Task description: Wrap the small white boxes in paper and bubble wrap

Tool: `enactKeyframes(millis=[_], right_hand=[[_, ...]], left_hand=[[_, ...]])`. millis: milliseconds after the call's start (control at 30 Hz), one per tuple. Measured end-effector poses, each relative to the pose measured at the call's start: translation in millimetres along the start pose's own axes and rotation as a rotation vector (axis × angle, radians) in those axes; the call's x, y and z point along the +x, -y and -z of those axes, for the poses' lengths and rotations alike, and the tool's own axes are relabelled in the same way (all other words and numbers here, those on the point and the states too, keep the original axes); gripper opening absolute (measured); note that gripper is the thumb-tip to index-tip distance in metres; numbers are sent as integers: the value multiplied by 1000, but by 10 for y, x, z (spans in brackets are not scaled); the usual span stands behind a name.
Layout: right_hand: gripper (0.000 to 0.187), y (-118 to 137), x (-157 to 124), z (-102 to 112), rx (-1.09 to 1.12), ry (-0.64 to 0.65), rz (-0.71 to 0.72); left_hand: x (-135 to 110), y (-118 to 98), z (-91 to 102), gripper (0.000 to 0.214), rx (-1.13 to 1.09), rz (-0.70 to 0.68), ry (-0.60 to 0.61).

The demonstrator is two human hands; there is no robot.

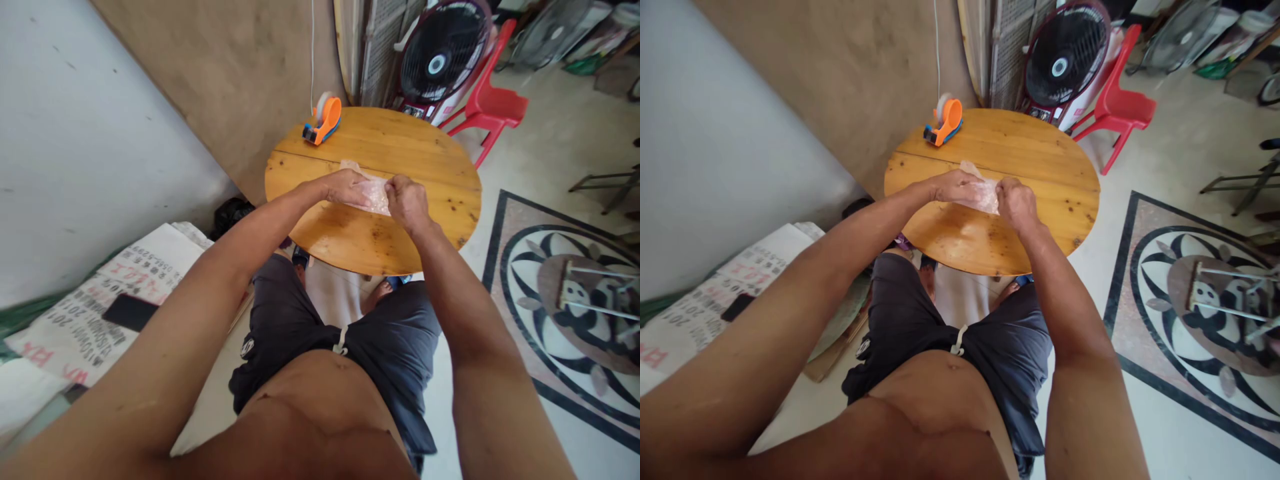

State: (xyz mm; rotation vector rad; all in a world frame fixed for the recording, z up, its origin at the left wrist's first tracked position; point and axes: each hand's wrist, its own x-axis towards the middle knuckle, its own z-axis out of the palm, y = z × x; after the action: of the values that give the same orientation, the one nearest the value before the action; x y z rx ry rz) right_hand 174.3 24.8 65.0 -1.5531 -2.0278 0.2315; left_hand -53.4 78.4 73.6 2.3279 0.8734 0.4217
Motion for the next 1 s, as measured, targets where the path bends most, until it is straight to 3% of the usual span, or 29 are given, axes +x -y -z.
enactKeyframes(millis=[100, 233, 500, 633, 800, 900, 1000], right_hand=[[26, -36, 62, -27, -24, -46, -26], [26, -62, 73, -31, -66, -33, -30], [27, -90, 75, 7, -101, 33, -84], [35, -90, 11, 37, -26, 37, -6], [61, -107, -57, 166, 211, 106, 35], [52, -147, 4, 166, 269, 218, -39], [42, -167, 95, 53, 165, 238, -29]], left_hand=[[52, 54, -31, 36, -12, 18, -4], [120, 146, -126, 17, -36, 30, -197], [179, 174, -225, 6, -122, 93, -366], [168, 224, -240, 13, -106, -5, -402], [-108, 237, -283, 11, -51, -281, -374], [-380, 170, -388, 13, 4, -374, -328], [-610, 78, -510, 21, 22, -380, -226]])
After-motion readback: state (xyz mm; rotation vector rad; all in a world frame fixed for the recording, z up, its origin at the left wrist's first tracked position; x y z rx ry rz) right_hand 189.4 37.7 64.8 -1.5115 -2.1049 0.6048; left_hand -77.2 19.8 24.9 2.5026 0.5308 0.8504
